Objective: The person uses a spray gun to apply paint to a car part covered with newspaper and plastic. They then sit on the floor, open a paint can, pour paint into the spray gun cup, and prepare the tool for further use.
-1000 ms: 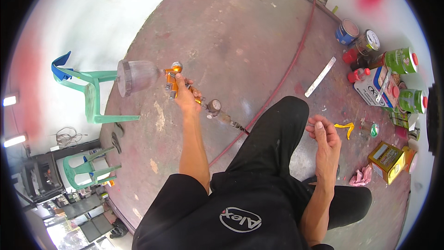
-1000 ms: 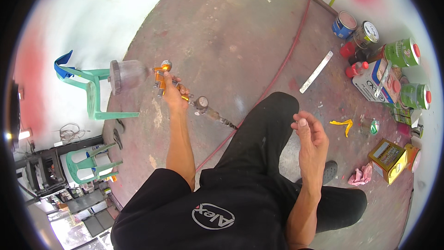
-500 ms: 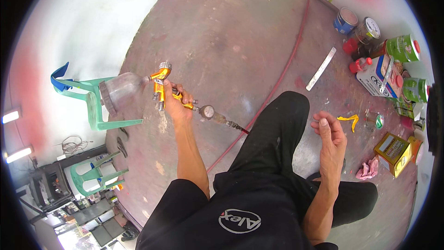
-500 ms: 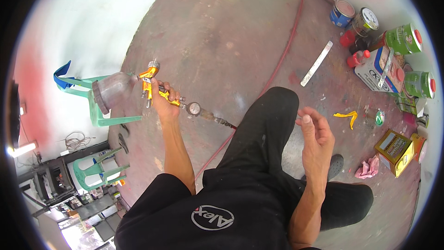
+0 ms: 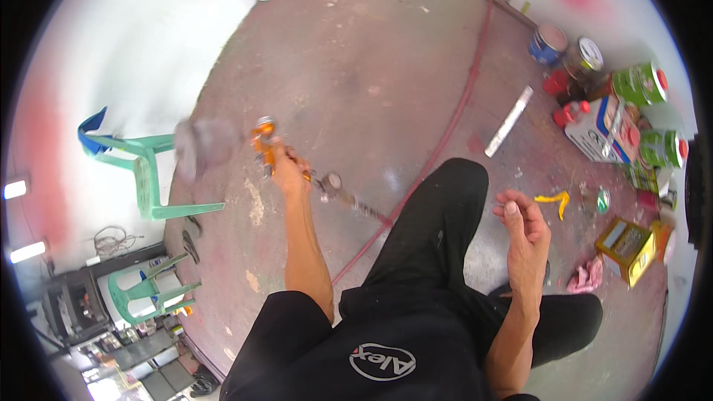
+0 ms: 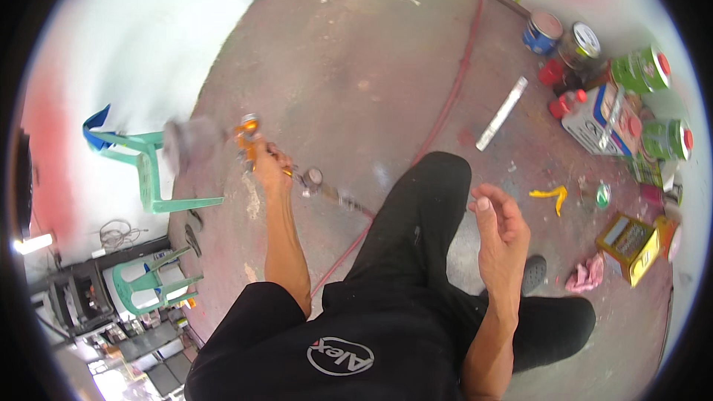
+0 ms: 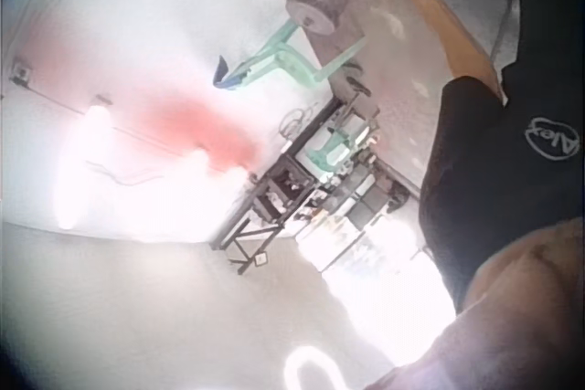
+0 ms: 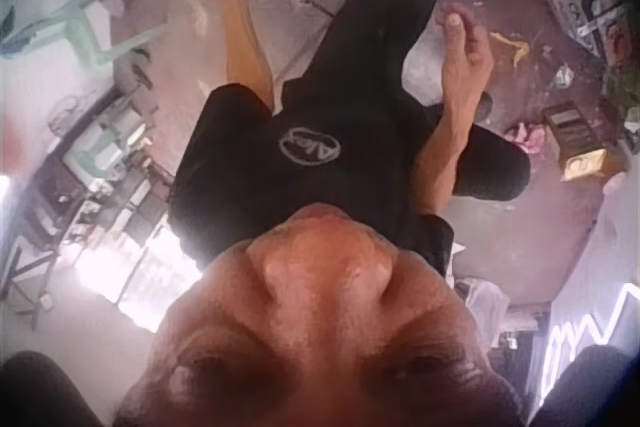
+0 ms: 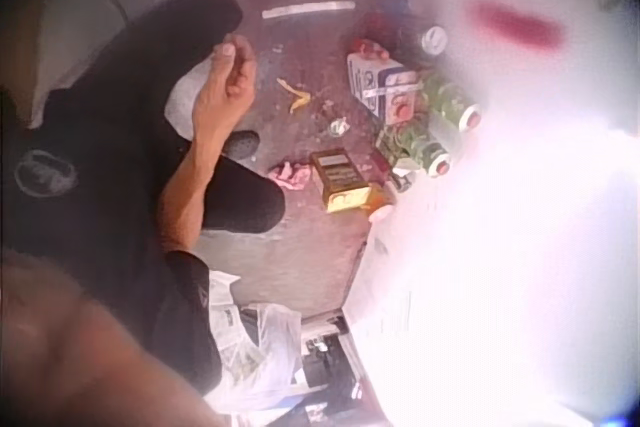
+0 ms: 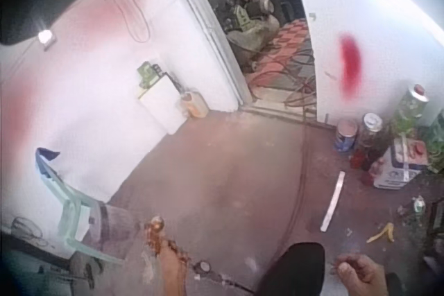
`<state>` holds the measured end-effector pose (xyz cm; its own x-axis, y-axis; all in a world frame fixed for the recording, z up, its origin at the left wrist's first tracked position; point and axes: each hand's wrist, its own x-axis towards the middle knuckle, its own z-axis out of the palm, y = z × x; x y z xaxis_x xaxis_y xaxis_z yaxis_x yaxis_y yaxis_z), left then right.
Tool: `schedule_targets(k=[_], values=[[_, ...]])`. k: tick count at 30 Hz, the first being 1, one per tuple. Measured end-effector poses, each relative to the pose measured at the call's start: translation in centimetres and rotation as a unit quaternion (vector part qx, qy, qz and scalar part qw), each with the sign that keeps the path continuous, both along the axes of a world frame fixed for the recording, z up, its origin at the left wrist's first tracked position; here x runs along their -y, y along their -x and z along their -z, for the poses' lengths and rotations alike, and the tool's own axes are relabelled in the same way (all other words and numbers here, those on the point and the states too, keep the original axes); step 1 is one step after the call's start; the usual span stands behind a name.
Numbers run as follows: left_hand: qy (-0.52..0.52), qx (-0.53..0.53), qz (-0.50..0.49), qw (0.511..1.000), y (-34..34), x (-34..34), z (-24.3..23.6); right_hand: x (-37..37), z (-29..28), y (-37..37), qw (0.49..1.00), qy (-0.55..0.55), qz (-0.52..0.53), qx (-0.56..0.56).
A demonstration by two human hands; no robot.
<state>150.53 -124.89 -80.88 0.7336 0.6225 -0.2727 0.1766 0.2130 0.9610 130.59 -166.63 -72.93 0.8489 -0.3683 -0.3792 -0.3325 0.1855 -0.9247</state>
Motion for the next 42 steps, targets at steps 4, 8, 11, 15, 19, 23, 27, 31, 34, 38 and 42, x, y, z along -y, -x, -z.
schedule_targets(k=[4, 8, 11, 15, 19, 23, 27, 31, 34, 38, 42], values=[[0.001, -0.068, 0.048, 0.997, -0.3, 0.9, 1.0, 1.3, 0.5, 0.8, 1.000, 0.015, -0.002, -0.017], [0.029, -0.017, -0.008, 0.999, 0.3, -1.5, 3.3, 1.0, 0.5, 0.0, 1.000, 0.003, 0.009, 0.007], [0.018, -0.044, 0.036, 0.998, 0.2, -1.6, 3.5, 1.0, 0.6, 0.7, 1.000, 0.004, 0.000, -0.003], [0.041, -0.081, 0.036, 0.995, 0.6, -1.3, 4.3, 1.1, 0.6, 0.3, 1.000, 0.003, 0.003, 0.012], [0.011, -0.081, 0.059, 0.995, 1.4, 2.5, 2.4, 1.2, 0.7, 0.5, 1.000, 0.004, 0.006, 0.014], [0.014, -0.032, 0.054, 0.998, 1.5, 2.2, 3.3, 1.1, 1.0, 0.6, 1.000, -0.010, 0.017, 0.019], [0.001, -0.043, 0.038, 0.998, 1.7, 1.0, 4.1, 0.3, 1.0, 0.7, 1.000, -0.009, 0.009, 0.022], [-0.024, -0.025, 0.055, 0.998, 1.8, 2.5, 4.0, 0.0, 0.8, 0.7, 0.999, -0.009, 0.013, 0.036], [-0.017, -0.069, 0.058, 0.996, 1.1, 2.4, 5.8, 0.2, 0.0, 1.1, 0.999, 0.022, 0.002, 0.032], [0.026, -0.018, 0.113, 0.993, 0.8, 2.9, 4.7, 0.0, -7.0, 2.0, 0.973, 0.212, -0.084, 0.016], [0.045, 0.058, 0.242, 0.968, -0.4, 5.1, 1.9, 3.5, -14.6, 6.7, 0.874, 0.415, -0.240, 0.081]])
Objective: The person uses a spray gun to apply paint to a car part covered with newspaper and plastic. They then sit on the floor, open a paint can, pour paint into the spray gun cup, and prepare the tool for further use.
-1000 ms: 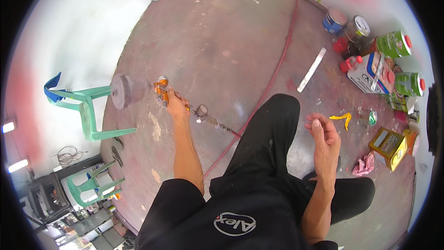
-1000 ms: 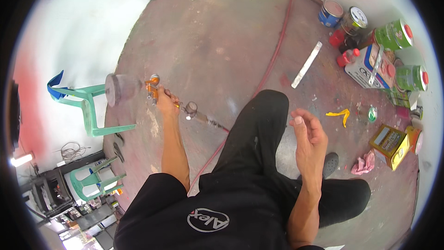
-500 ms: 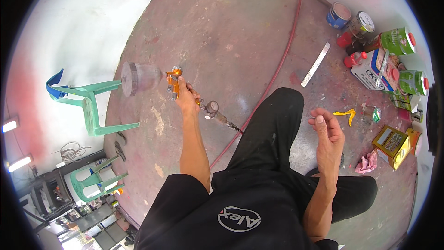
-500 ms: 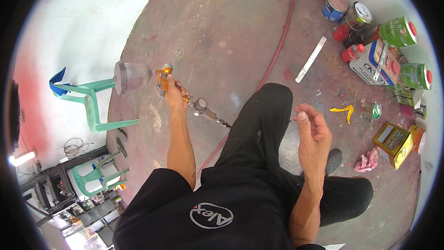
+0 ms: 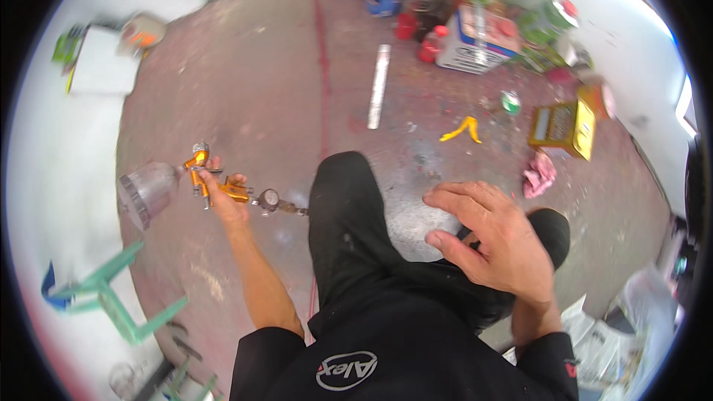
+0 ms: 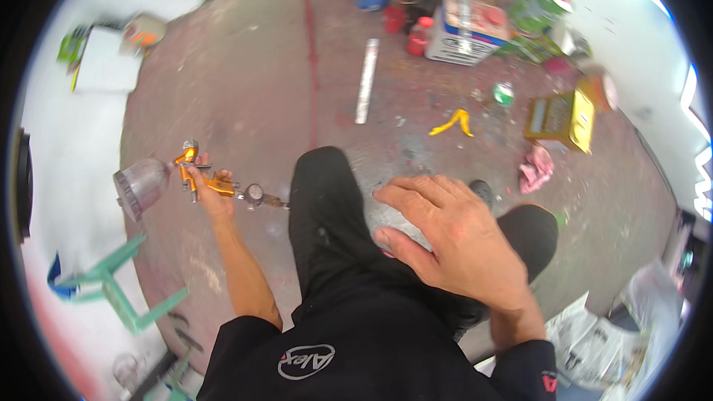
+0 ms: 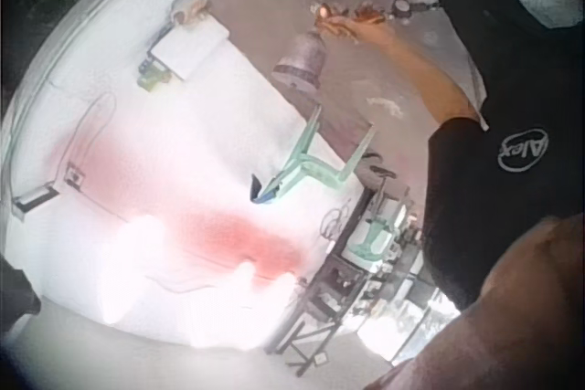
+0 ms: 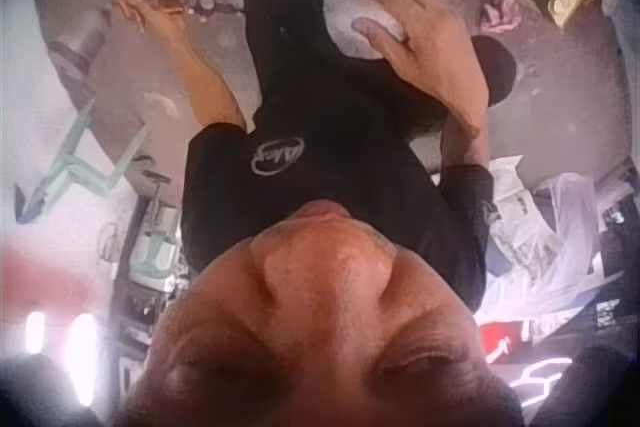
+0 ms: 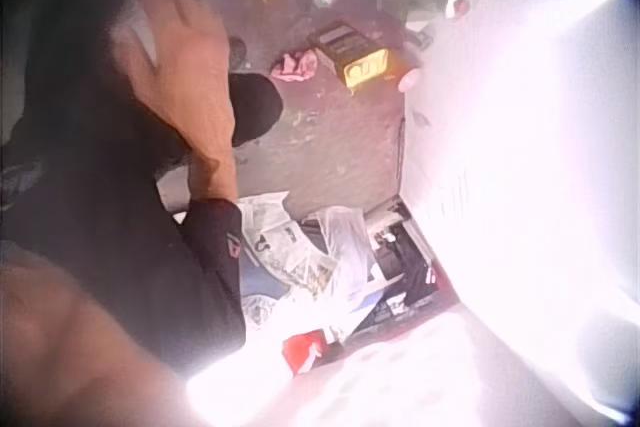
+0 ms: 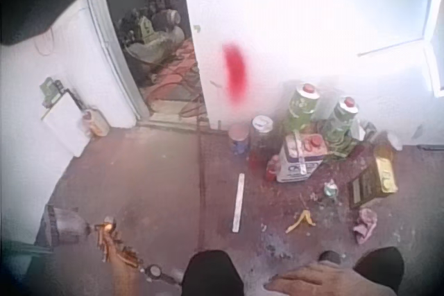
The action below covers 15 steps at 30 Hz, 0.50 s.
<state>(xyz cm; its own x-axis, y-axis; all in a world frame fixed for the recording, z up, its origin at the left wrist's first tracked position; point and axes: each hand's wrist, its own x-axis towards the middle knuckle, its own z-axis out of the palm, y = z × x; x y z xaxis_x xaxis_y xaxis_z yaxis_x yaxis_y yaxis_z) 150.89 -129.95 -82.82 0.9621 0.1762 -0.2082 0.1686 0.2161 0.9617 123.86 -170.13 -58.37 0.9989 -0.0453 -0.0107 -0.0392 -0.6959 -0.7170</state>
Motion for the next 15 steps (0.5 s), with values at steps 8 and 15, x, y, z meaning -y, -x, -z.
schedule_targets(k=[8, 15], values=[[-0.028, -0.009, 0.342, 0.939, -5.9, 24.1, 0.7, 10.5, 0.0, 3.5, 0.976, 0.189, 0.089, -0.066], [-0.219, -0.015, 0.511, 0.831, 1.5, 38.9, 2.4, 16.5, 9.6, 9.0, 0.976, 0.047, 0.143, -0.155]])
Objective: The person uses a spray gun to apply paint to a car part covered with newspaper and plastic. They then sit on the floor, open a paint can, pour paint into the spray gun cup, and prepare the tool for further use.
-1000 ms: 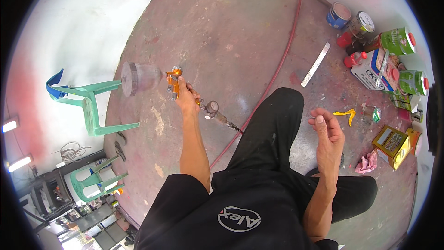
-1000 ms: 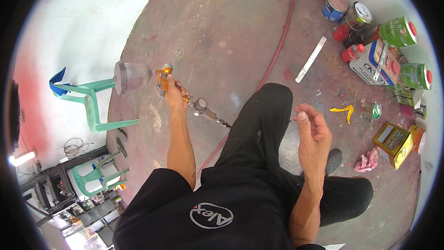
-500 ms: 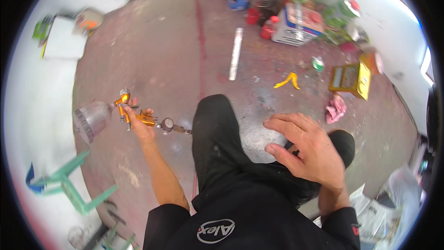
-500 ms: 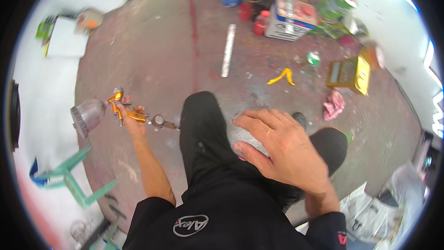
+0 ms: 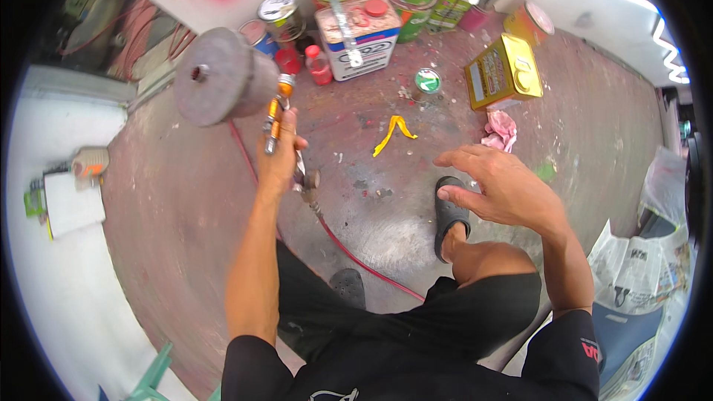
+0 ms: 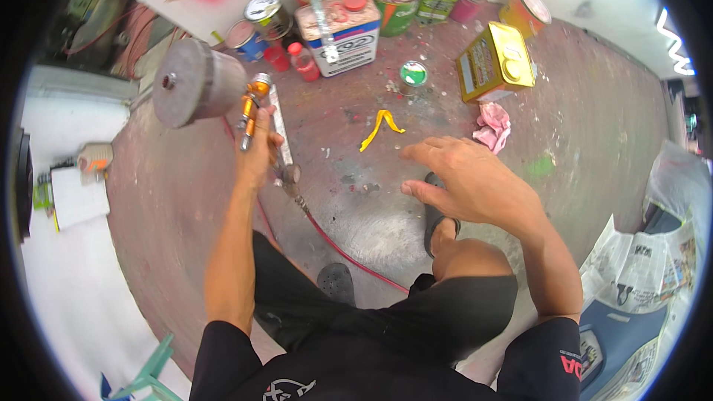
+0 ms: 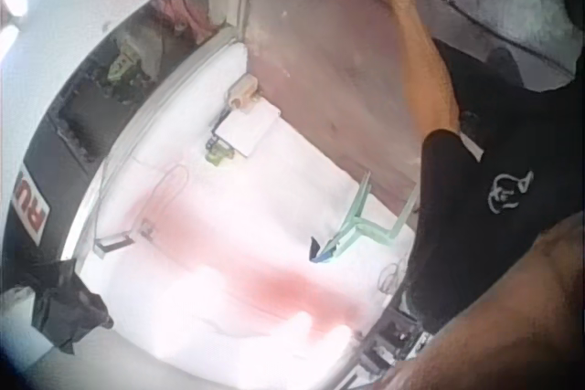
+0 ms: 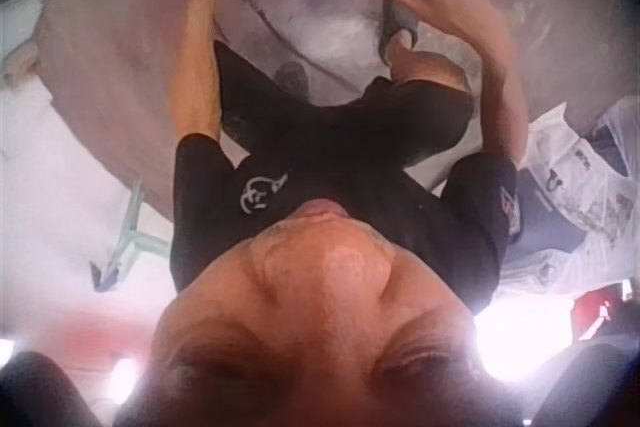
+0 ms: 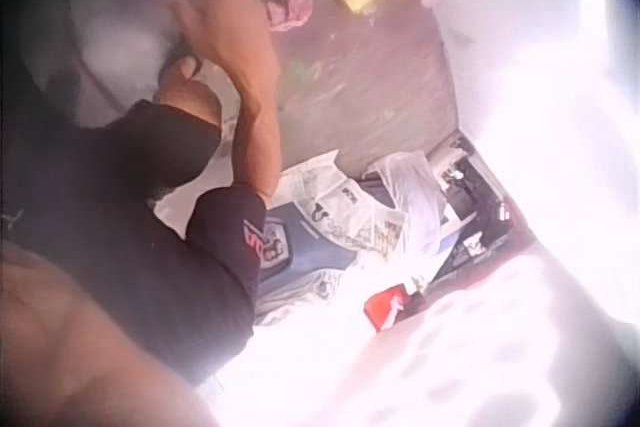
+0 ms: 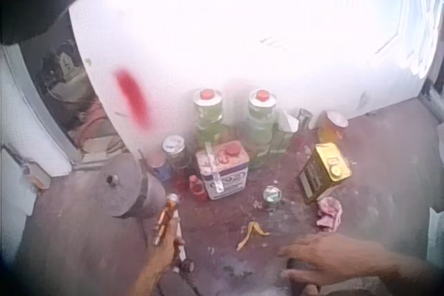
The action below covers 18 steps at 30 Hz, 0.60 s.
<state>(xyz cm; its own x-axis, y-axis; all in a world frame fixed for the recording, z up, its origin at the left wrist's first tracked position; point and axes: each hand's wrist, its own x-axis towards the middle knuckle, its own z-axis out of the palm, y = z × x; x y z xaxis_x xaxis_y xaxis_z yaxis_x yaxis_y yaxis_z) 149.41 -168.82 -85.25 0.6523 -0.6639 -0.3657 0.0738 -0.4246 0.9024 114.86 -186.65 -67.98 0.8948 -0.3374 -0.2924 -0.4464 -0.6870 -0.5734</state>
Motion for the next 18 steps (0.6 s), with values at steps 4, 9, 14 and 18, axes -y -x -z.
schedule_targets(k=[4, 9, 14, 18], values=[[-0.017, 0.042, 0.075, 0.996, 10.7, 4.4, 0.9, 1.7, 6.5, 2.6, 0.987, -0.053, 0.135, 0.073], [0.102, 0.141, 0.230, 0.958, 21.6, 7.5, 8.9, 3.4, 16.4, 4.5, 0.905, -0.177, 0.281, 0.268], [-0.033, -0.024, 0.325, 0.945, 25.1, 12.2, 8.5, 3.4, 23.9, 6.1, 0.720, -0.268, 0.513, 0.384], [0.087, 0.183, 0.339, 0.919, 25.0, 13.7, 5.2, 4.3, 26.3, 8.9, 0.712, -0.232, 0.553, 0.365]])
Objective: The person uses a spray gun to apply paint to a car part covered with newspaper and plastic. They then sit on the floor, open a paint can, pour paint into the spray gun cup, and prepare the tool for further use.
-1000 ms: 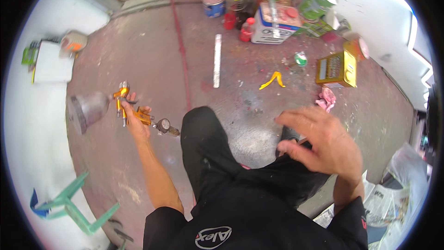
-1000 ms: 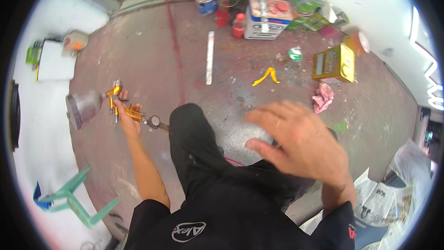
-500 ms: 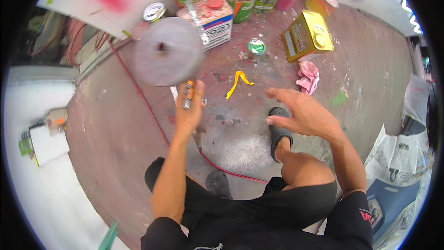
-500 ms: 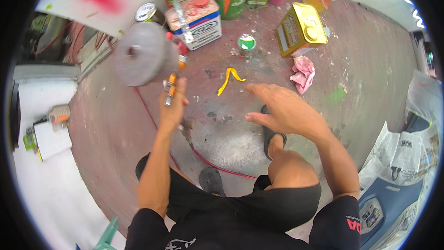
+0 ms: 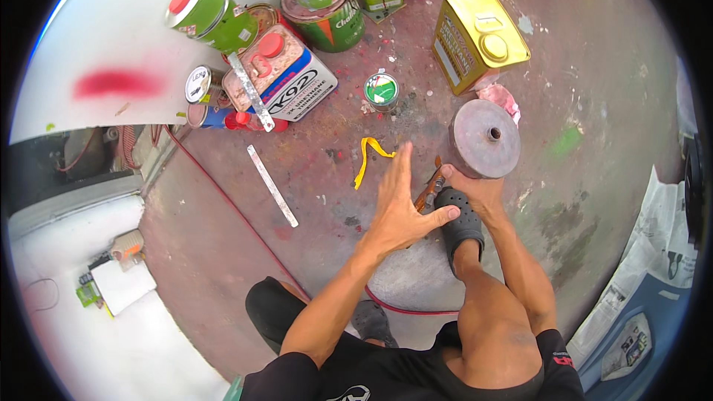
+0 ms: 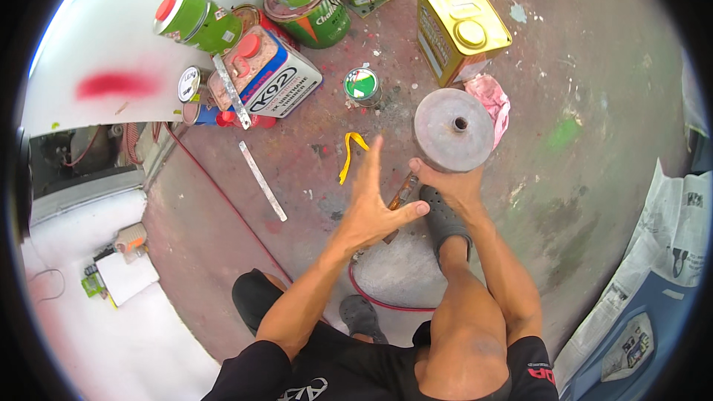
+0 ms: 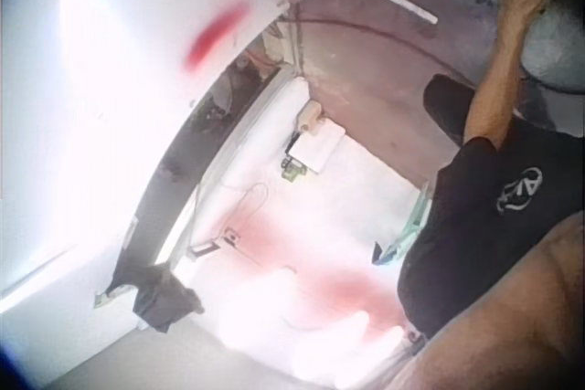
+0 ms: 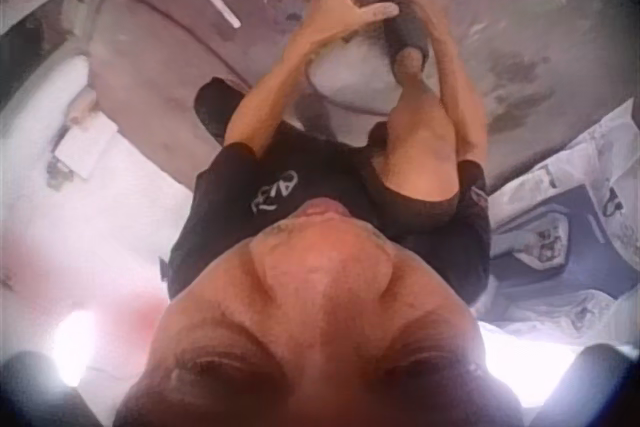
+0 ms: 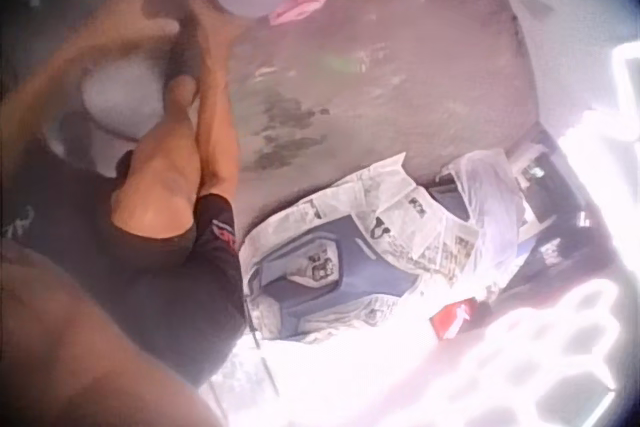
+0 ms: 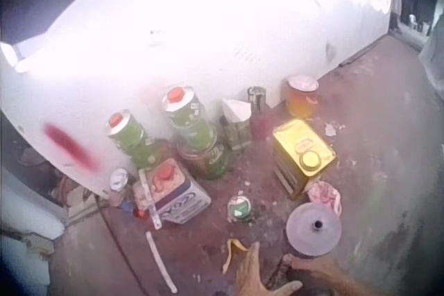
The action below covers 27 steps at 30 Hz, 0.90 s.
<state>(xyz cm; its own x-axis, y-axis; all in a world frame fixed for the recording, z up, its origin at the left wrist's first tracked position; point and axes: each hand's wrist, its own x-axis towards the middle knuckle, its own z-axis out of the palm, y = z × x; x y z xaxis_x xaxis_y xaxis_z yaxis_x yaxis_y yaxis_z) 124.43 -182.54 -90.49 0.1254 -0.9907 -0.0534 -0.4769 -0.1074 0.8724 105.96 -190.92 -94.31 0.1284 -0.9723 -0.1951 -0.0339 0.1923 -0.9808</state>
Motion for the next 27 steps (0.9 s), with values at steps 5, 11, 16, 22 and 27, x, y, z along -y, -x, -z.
schedule_targets(k=[5, 11, 16, 22, 27], values=[[0.198, 0.198, 0.300, 0.912, -2.3, 8.6, -9.2, -0.3, 0.1, 1.1, 0.996, 0.008, -0.057, 0.069], [0.250, 0.231, 0.495, 0.799, -1.8, 14.2, -14.7, -0.9, -4.0, 0.4, 0.981, 0.144, -0.130, 0.010], [0.244, 0.201, 0.407, 0.857, -0.7, 13.1, -14.4, -1.1, -5.4, -0.2, 0.990, 0.118, -0.064, 0.039], [0.240, 0.231, 0.152, 0.931, 3.1, 10.2, -13.1, -0.6, -5.6, -0.9, 0.998, 0.041, 0.041, 0.022], [0.046, 0.000, -0.085, 0.995, 4.8, 10.1, -14.3, -0.9, -5.9, -1.6, 0.988, 0.117, 0.095, 0.013]])
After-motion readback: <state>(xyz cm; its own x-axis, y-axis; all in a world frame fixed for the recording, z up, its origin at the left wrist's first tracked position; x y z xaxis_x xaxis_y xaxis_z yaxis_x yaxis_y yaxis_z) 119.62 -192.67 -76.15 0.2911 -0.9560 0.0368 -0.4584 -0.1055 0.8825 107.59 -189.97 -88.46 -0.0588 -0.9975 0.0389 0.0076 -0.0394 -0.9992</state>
